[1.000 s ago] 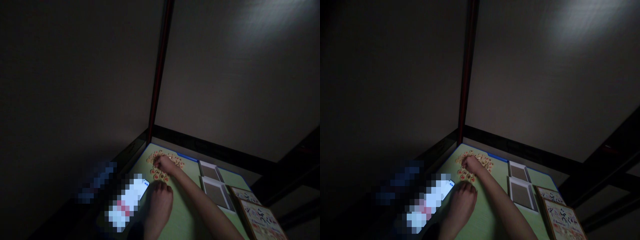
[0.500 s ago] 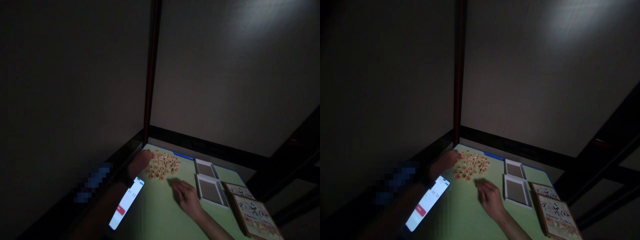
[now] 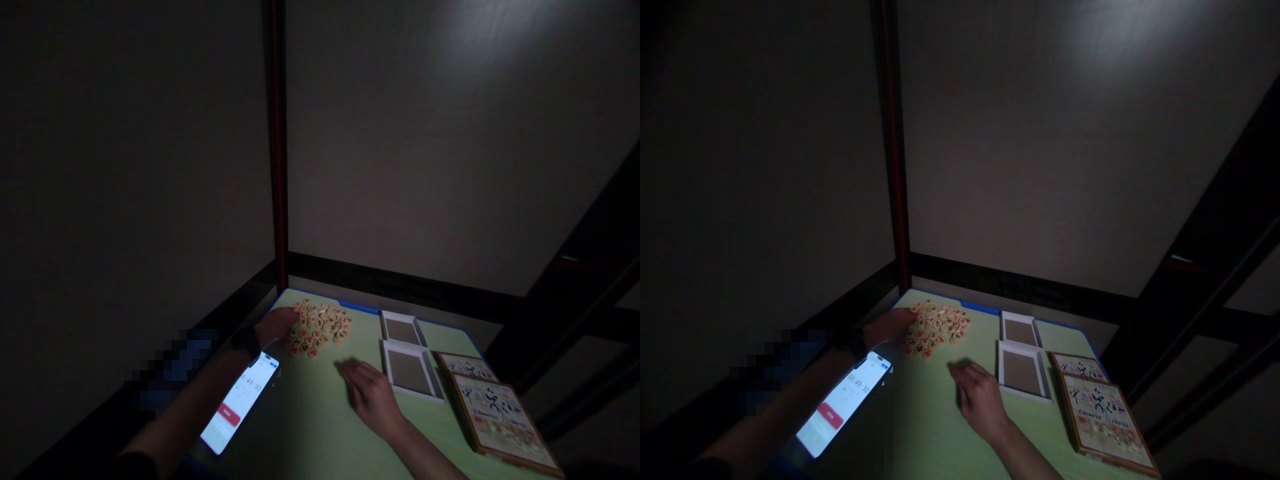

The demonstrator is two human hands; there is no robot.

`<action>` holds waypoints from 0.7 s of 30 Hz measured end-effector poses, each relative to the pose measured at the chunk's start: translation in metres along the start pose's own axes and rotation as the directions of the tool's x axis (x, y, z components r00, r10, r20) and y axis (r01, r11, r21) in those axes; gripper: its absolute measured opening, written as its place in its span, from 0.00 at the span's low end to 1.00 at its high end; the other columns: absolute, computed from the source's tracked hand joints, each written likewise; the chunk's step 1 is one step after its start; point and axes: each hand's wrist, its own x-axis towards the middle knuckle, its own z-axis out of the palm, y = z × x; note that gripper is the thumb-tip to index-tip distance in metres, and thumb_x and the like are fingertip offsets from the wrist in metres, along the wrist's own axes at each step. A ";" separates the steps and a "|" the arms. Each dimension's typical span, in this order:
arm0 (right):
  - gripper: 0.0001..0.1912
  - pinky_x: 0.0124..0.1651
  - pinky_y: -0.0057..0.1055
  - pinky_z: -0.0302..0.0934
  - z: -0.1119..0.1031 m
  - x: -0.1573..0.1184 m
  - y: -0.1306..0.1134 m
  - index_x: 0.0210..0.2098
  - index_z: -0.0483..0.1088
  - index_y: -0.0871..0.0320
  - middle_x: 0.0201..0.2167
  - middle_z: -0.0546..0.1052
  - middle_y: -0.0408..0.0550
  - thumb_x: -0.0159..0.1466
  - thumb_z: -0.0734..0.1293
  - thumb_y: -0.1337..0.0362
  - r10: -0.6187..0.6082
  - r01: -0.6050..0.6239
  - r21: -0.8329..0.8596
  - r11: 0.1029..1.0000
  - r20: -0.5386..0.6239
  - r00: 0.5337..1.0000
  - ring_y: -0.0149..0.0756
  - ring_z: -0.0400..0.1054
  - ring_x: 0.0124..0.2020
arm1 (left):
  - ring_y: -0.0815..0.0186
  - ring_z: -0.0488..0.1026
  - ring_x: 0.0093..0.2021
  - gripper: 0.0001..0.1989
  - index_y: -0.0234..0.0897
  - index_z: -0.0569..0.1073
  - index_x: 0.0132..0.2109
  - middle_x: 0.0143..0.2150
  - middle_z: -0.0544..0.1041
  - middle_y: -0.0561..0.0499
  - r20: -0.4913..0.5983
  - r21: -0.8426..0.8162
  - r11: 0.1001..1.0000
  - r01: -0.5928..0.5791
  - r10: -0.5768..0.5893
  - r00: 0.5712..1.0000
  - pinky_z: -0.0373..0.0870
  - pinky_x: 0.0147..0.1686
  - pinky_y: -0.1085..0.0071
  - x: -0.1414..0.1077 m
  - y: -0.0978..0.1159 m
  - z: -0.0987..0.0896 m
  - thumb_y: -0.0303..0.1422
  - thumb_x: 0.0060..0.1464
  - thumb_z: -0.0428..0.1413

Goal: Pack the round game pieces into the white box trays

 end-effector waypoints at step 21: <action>0.20 0.47 0.34 0.70 0.000 -0.001 0.000 0.50 0.75 0.57 0.38 0.81 0.52 0.64 0.58 0.73 0.028 -0.026 -0.022 0.999 0.078 0.997 0.39 0.74 0.40 | 0.63 0.74 0.35 0.08 0.31 0.77 0.34 0.33 0.79 0.47 -0.002 -0.249 0.954 0.164 -0.170 0.985 0.68 0.37 0.72 0.016 -0.012 0.001 0.25 0.48 0.54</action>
